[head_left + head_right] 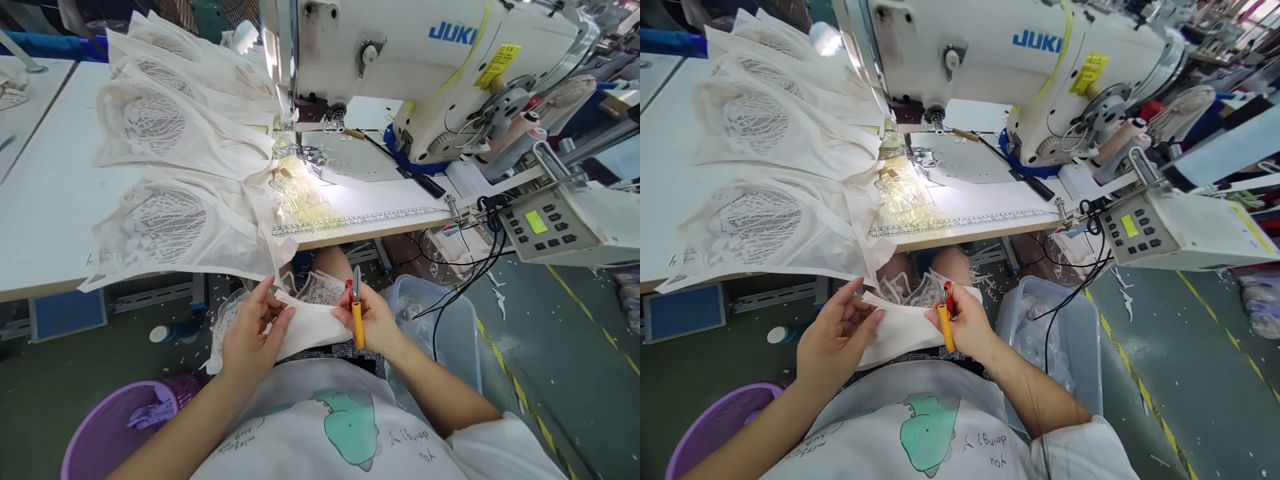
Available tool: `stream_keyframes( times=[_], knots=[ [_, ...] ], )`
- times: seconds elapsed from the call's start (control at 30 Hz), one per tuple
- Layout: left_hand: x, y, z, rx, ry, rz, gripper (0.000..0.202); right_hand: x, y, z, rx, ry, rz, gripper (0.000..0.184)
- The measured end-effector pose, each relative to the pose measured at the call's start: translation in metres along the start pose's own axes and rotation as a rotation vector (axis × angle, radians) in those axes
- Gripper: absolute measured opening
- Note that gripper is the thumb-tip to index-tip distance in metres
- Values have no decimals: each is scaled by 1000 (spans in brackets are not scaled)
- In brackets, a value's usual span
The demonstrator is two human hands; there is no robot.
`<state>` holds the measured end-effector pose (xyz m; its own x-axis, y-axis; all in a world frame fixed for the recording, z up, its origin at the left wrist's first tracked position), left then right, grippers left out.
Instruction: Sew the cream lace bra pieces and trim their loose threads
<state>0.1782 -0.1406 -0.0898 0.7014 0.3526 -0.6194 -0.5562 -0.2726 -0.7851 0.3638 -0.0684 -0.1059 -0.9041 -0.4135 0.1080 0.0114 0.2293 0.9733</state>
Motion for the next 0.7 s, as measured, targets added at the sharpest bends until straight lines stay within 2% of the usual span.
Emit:
stream_keyframes(
  times=[0.13,0.23,0.3,0.37,0.43,0.53,0.57,0.63,0.7],
  knots=[
    [-1,-4,1,-25,37,-44,55,-1,-2,0,-48,-15,9,33],
    [0,-4,3,-27,83,-185,52,1,-1,-1,-64,7,25,33],
    [0,-2,5,1,137,-255,50,3,1,-1,-73,16,27,34],
    [-3,0,9,82,181,-220,47,5,6,1,-71,27,7,36],
    [-12,-5,15,258,103,-58,46,7,13,3,-69,59,-24,38],
    [-25,-29,20,680,-69,242,41,10,29,7,-112,132,-66,41],
    [-25,-39,21,822,-62,307,37,10,34,9,-124,155,-76,42],
    [-20,-57,22,1034,59,374,21,10,41,10,-124,190,-78,45],
    [-12,-67,27,1099,220,408,16,11,44,11,-85,210,-54,47]
  ],
)
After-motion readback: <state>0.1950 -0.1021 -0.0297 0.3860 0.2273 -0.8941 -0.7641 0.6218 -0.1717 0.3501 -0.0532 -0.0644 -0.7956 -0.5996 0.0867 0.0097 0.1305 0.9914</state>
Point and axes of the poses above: each hand's wrist, its own z-axis towards the middle knuckle, its own x-axis out of the palm, y = z × x, the point moved 3 cm from there along z, towards the middle knuckle, and after that the axes turned 12 degrees about z, right-handed, at the moved point
